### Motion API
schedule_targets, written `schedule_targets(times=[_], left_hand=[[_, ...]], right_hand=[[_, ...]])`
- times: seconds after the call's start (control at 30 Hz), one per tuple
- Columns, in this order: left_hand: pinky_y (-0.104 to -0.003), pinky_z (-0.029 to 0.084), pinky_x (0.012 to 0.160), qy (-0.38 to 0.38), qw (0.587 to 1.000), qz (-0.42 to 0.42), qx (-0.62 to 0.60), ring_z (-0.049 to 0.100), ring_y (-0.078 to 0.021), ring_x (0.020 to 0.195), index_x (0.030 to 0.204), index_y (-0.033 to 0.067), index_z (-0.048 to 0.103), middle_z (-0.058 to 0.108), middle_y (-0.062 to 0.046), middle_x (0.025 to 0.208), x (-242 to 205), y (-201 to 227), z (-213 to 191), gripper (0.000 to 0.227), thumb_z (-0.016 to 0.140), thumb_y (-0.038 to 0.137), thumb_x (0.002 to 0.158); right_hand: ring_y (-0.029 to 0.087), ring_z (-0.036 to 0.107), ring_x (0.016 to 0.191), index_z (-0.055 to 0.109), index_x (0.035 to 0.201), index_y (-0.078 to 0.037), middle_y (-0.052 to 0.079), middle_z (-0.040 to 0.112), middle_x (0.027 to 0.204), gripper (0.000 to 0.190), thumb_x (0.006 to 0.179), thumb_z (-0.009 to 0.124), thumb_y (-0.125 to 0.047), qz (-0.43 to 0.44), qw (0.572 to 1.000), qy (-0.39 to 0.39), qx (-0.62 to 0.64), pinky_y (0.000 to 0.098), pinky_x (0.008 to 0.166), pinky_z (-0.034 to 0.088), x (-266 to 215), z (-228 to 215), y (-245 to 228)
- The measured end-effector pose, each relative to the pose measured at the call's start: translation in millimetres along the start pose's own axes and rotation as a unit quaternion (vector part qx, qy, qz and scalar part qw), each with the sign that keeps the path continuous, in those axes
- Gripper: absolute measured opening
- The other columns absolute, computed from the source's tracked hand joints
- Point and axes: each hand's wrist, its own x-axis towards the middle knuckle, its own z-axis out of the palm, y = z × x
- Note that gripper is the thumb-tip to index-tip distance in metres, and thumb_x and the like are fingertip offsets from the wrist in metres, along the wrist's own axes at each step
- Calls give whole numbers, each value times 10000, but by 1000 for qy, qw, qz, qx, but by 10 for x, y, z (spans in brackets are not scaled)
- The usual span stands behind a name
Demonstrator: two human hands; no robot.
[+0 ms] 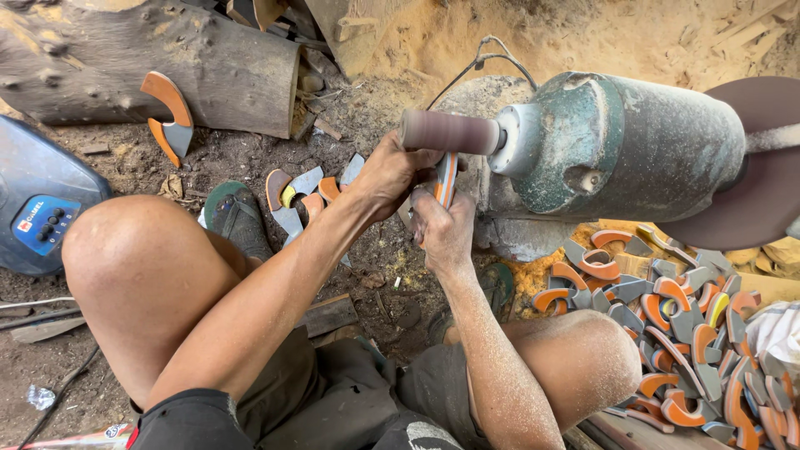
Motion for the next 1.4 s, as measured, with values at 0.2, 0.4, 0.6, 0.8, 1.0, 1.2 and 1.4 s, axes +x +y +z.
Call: schedule_targets(times=[0.2,0.4,0.6,0.8,1.0,1.2,1.4], left_hand=[[-410,616,972,-32,999,-9,-20,720,-243,1076,1332,26,610,736,-142,1202,-240,44,97,369,639,115,975],[-438,591,997,-46,996,-55,-53,702,-272,1138,1395,38,523,716,-140,1219,-444,63,172,413,577,147,999],[-440,639,938,-10,990,-37,-138,732,-312,1079,1379,-58,533,686,-241,1236,-27,-71,51,403,566,75,1000],[-404,643,816,-8,984,-14,-175,711,-303,957,1391,14,500,673,-232,1220,246,15,86,389,492,226,1064],[-355,636,946,-24,992,13,-119,697,-231,1135,1413,56,475,659,-136,1355,288,119,104,395,551,171,1042],[-441,626,915,-14,984,-21,-178,723,-325,1017,1403,25,525,673,-246,1239,143,-56,71,368,550,136,1053],[-451,615,1023,-41,981,-45,-184,734,-280,1131,1410,17,538,674,-179,1319,-253,-60,129,427,604,106,998]], right_hand=[[91,459,369,551,655,-73,-7,493,500,207,853,596,-117,-4,1000,-7,-21,268,333,390,-249,-10,28],[90,444,440,535,657,-89,-8,470,541,227,879,572,-113,-54,980,-2,-191,306,414,353,-409,-113,115],[182,419,477,491,627,-31,52,433,594,302,919,554,-75,-141,872,-47,-466,405,465,350,114,-302,246],[274,590,673,533,720,-8,138,545,736,166,884,560,-19,-332,766,-48,-549,460,607,448,410,-314,98],[245,590,605,550,775,9,125,543,667,140,872,580,-87,-158,925,-12,-345,436,587,459,450,-235,-62],[193,419,461,479,651,-52,55,418,574,268,899,572,-90,-110,901,-12,-419,377,450,390,257,-276,101],[113,486,530,576,771,-31,11,496,641,170,940,559,-26,-318,759,-30,-568,308,423,363,-120,-317,263]])
